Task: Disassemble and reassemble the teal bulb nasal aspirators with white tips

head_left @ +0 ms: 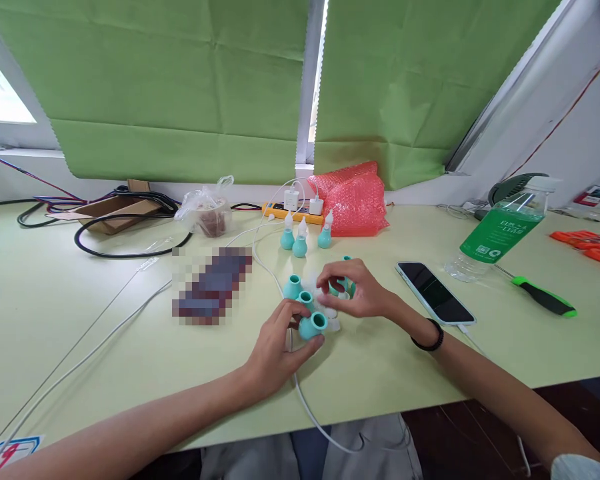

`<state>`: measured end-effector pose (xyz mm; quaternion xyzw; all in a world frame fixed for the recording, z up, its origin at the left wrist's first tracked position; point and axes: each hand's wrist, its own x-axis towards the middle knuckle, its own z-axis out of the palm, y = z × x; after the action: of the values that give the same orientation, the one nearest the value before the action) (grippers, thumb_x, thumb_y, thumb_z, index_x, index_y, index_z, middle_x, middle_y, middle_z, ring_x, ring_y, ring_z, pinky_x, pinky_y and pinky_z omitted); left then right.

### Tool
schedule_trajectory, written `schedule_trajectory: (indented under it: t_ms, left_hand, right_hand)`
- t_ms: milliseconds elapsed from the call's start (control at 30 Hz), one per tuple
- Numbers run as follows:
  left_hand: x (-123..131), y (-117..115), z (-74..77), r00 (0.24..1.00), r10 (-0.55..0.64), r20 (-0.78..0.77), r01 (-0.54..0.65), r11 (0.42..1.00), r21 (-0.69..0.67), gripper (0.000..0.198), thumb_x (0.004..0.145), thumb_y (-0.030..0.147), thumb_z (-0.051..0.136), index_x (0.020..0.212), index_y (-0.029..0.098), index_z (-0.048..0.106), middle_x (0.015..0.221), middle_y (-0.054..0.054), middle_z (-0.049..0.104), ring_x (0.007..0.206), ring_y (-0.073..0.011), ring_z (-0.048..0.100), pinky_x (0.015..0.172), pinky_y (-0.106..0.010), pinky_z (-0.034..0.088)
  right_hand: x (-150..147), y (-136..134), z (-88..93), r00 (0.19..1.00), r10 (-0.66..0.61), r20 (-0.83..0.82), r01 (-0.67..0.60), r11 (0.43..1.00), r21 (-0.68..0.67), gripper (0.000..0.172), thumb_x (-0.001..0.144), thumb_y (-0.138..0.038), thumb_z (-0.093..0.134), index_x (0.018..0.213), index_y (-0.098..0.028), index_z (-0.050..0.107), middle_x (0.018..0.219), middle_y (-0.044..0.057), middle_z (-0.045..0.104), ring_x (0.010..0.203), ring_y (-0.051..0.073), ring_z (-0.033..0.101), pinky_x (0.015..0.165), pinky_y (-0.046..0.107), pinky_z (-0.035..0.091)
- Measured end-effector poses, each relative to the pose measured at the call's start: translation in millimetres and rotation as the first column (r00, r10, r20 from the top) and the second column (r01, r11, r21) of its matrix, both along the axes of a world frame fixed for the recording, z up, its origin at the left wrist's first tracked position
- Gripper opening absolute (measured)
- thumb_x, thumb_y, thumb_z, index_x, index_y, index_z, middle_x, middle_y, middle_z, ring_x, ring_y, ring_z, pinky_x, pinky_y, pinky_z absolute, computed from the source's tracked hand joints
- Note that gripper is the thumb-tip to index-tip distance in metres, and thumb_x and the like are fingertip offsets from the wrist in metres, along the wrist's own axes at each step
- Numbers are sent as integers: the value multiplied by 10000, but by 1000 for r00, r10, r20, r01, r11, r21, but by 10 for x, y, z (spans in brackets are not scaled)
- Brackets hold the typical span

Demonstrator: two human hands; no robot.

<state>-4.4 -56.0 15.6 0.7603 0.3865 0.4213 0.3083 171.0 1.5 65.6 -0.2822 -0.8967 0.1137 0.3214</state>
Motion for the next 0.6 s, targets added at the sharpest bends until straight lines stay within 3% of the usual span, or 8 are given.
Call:
schedule_trajectory:
  t_ms: [100, 167, 300, 333, 400, 467, 533, 600]
  left_hand:
    - [0, 3, 5, 996, 19, 90, -19, 1000, 5, 153, 727, 229, 556, 829, 186, 450, 866, -29, 483, 791, -136, 505, 673, -275, 467]
    - [-1, -2, 10, 993, 0, 122, 0, 1000, 4, 154, 718, 233, 565, 820, 185, 460, 861, -27, 483, 794, -136, 512, 653, -262, 475]
    - [-20, -18, 17, 988, -31, 151, 28, 999, 20, 210, 709, 250, 575, 866, 188, 450, 894, -40, 488, 824, -147, 507, 658, -265, 472]
    - [-25, -21, 18, 991, -31, 132, 27, 999, 34, 198, 724, 253, 554, 874, 184, 446, 888, -44, 494, 809, -146, 504, 656, -268, 465]
    - [-31, -23, 20, 999, -32, 36, 31, 998, 50, 115, 754, 237, 494, 839, 171, 453, 801, -34, 517, 716, -130, 498, 623, -261, 445]
    - [-27, -20, 21, 994, -36, -104, 40, 999, 37, 44, 757, 209, 456, 763, 166, 465, 666, -6, 515, 602, -113, 475, 570, -245, 422]
    - [-16, -17, 23, 975, -32, -221, 37, 999, 18, 46, 747, 191, 439, 725, 168, 472, 597, 10, 508, 545, -107, 461, 537, -235, 405]
    - [-3, -17, 29, 953, -23, -303, 30, 999, 17, 60, 739, 181, 430, 728, 169, 488, 614, 4, 531, 549, -113, 476, 533, -232, 400]
  right_hand:
    - [-63, -164, 61, 980, 115, 163, -100, 990, -97, 264, 663, -360, 600, 824, -156, 553, 578, -33, 516, 473, 58, 400, 485, 199, 322]
    - [-111, -248, 76, 971, 111, 212, -91, 990, -104, 198, 669, -328, 595, 750, -149, 570, 543, -38, 495, 479, 56, 410, 488, 196, 317]
    - [-47, -271, 213, 989, 61, 135, -51, 996, -75, 134, 701, -270, 549, 658, -146, 575, 478, -46, 460, 419, 43, 365, 441, 190, 298]
    - [24, -233, 280, 997, 19, 80, -15, 999, -49, 143, 701, -280, 547, 646, -150, 574, 472, -45, 454, 407, 42, 353, 425, 191, 293]
    - [221, -95, 415, 983, -172, -60, 174, 985, 20, 162, 694, -309, 550, 631, -160, 568, 480, -38, 444, 409, 52, 348, 400, 197, 276]
    - [453, 111, 482, 913, -373, -166, 388, 919, 67, 175, 677, -326, 554, 603, -168, 557, 490, -27, 455, 426, 65, 353, 410, 211, 284]
    - [663, 340, 428, 839, -533, -111, 541, 839, 57, 174, 661, -327, 555, 593, -168, 557, 504, -19, 470, 453, 79, 372, 436, 222, 303]
    - [811, 530, 271, 770, -632, 86, 633, 774, 21, 208, 642, -349, 553, 562, -157, 557, 502, -8, 491, 475, 97, 412, 462, 232, 321]
